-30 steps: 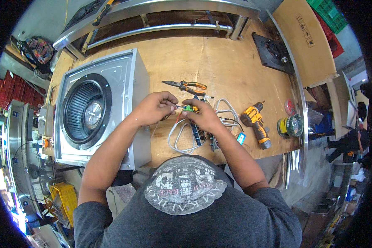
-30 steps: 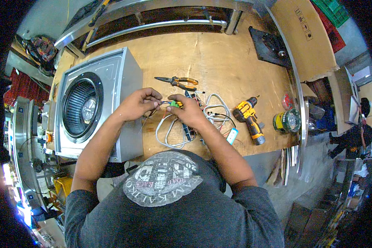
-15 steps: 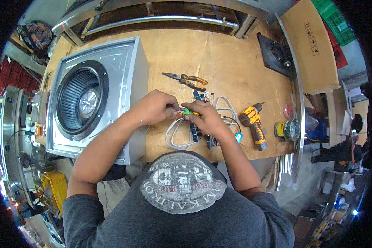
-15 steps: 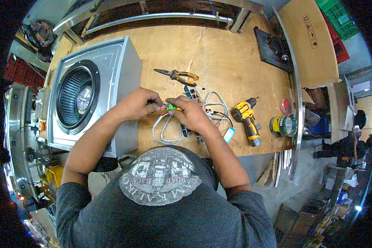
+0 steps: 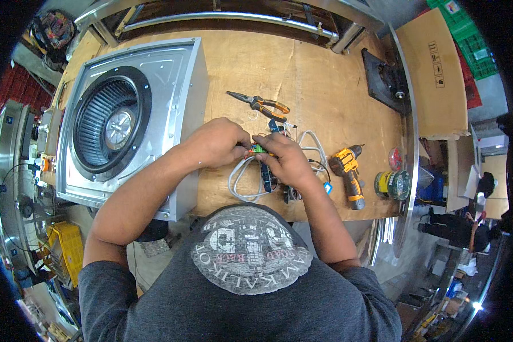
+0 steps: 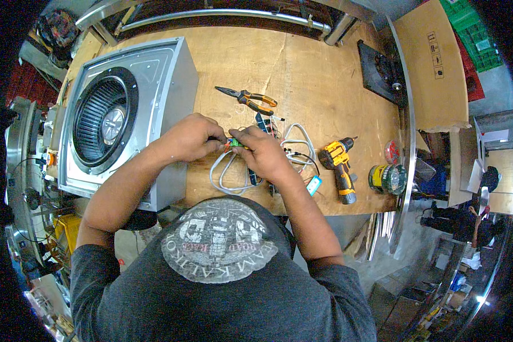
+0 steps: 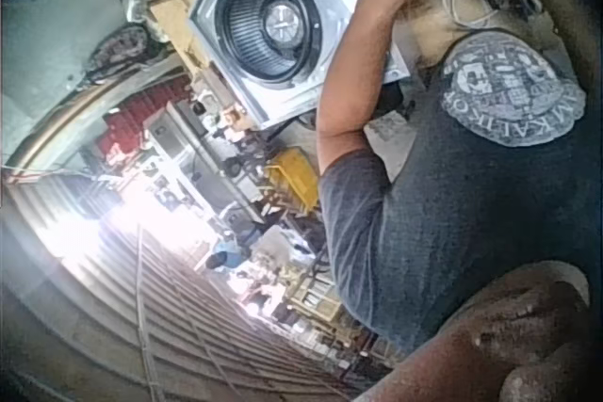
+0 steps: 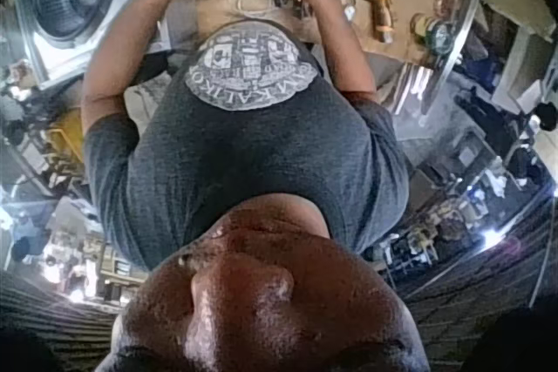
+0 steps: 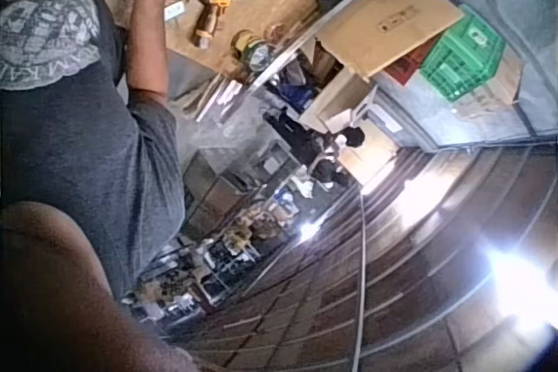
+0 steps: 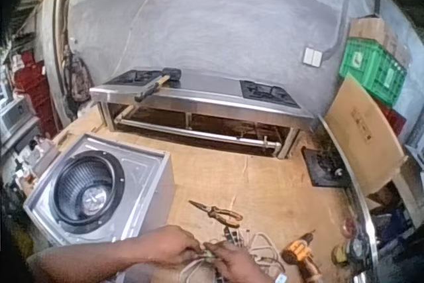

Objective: The person strips and twists wires, inserts them into a green terminal block, and tightens the screws with a screwdriver. They then use a cordless drill to fasten screws on a metal ventilation fan housing and briefly illuminate the work area with a small LED light.

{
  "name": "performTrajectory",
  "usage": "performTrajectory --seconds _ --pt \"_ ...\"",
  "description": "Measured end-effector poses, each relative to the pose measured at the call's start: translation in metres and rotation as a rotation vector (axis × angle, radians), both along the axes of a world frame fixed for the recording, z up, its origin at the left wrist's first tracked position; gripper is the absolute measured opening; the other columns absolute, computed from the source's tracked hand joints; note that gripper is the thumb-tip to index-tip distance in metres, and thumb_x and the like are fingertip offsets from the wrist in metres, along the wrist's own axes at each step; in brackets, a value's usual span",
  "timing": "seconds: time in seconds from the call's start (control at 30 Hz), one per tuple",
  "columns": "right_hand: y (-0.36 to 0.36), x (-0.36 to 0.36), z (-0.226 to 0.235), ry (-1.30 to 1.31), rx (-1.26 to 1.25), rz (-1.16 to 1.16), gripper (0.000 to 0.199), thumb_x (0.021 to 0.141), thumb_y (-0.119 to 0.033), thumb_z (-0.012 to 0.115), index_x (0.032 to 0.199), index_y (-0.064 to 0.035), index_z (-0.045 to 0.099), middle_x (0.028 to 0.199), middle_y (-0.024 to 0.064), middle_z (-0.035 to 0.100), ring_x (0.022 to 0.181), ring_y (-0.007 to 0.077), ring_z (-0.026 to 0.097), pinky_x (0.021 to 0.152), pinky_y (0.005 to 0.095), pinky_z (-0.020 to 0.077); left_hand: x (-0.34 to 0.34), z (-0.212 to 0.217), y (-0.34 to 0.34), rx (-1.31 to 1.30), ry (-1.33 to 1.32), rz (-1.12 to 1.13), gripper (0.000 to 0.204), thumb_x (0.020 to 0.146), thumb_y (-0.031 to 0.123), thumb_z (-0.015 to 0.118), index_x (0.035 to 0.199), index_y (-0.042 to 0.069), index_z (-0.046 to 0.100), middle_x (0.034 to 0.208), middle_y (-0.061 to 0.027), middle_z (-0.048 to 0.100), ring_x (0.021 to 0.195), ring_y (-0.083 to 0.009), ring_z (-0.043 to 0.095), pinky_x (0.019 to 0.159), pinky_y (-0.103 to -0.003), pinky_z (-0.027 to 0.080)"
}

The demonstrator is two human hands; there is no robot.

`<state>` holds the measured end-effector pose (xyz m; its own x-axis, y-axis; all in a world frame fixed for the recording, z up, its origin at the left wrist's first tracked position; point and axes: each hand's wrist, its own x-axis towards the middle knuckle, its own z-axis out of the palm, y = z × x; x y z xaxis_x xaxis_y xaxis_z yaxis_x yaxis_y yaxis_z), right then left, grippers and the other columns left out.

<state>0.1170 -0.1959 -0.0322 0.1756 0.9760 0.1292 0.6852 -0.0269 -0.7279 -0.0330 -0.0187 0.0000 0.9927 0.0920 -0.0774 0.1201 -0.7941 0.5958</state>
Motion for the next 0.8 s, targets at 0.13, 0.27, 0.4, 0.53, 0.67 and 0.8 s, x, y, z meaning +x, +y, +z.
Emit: performTrajectory --seconds 0.13,0.27,0.4,0.53,0.67,0.8 --pt "0.003 -0.007 0.007 -0.103 -0.010 0.002 0.039 0.087 -0.010 0.070 0.125 -0.0030 0.064 0.101 0.0165 0.064 0.093 0.0355 0.063 0.080 0.0414 0.0508 0.000 0.005 -0.002 0.015 0.022 -0.005 0.020 0.080 0.018 0.071 0.095 0.007 0.075 0.087 -0.0169 0.070 0.087 -0.0378 0.067 0.081 -0.048 0.053" --pt "0.004 -0.006 0.007 -0.136 -0.014 0.037 0.035 0.087 -0.012 0.070 0.120 -0.0028 0.064 0.104 0.0179 0.065 0.096 0.0380 0.064 0.080 0.0445 0.0515 -0.002 0.009 -0.006 0.154 0.009 -0.063 0.018 0.082 0.017 0.069 0.094 0.005 0.072 0.086 -0.0150 0.067 0.082 -0.0372 0.067 0.075 -0.047 0.053" --pt "0.006 -0.008 0.013 -0.034 -0.032 -0.074 0.031 0.086 -0.014 0.072 0.114 -0.0033 0.064 0.103 0.0187 0.067 0.095 0.0402 0.064 0.079 0.0466 0.0515 0.000 0.014 -0.011 0.222 -0.007 -0.049 0.016 0.083 0.019 0.067 0.093 0.007 0.070 0.085 -0.0141 0.066 0.082 -0.0372 0.066 0.074 -0.048 0.052" --pt "0.009 -0.009 0.026 -0.059 -0.183 -0.105 0.027 0.085 -0.017 0.074 0.107 -0.0040 0.064 0.098 0.0185 0.068 0.093 0.0403 0.065 0.079 0.0463 0.0515 -0.002 0.013 -0.008 0.168 -0.023 -0.028 0.015 0.084 0.019 0.067 0.091 0.006 0.070 0.085 -0.0137 0.066 0.083 -0.0372 0.066 0.073 -0.048 0.052" --pt "0.007 -0.006 0.020 -0.085 -0.113 -0.072 0.026 0.084 -0.018 0.075 0.105 -0.0037 0.067 0.095 0.0181 0.068 0.092 0.0390 0.066 0.077 0.0437 0.0518 -0.001 0.007 -0.007 0.107 -0.073 0.011 0.018 0.083 0.019 0.070 0.096 0.006 0.069 0.088 -0.0144 0.068 0.084 -0.0368 0.067 0.074 -0.048 0.052" --pt "0.006 -0.005 0.019 0.067 -0.052 -0.088 0.026 0.083 -0.018 0.076 0.103 -0.0034 0.070 0.094 0.0177 0.069 0.090 0.0379 0.067 0.077 0.0414 0.0521 0.000 0.008 -0.006 0.020 -0.053 0.051 0.022 0.083 0.018 0.072 0.100 0.007 0.066 0.090 -0.0153 0.070 0.085 -0.0371 0.068 0.074 -0.047 0.053"
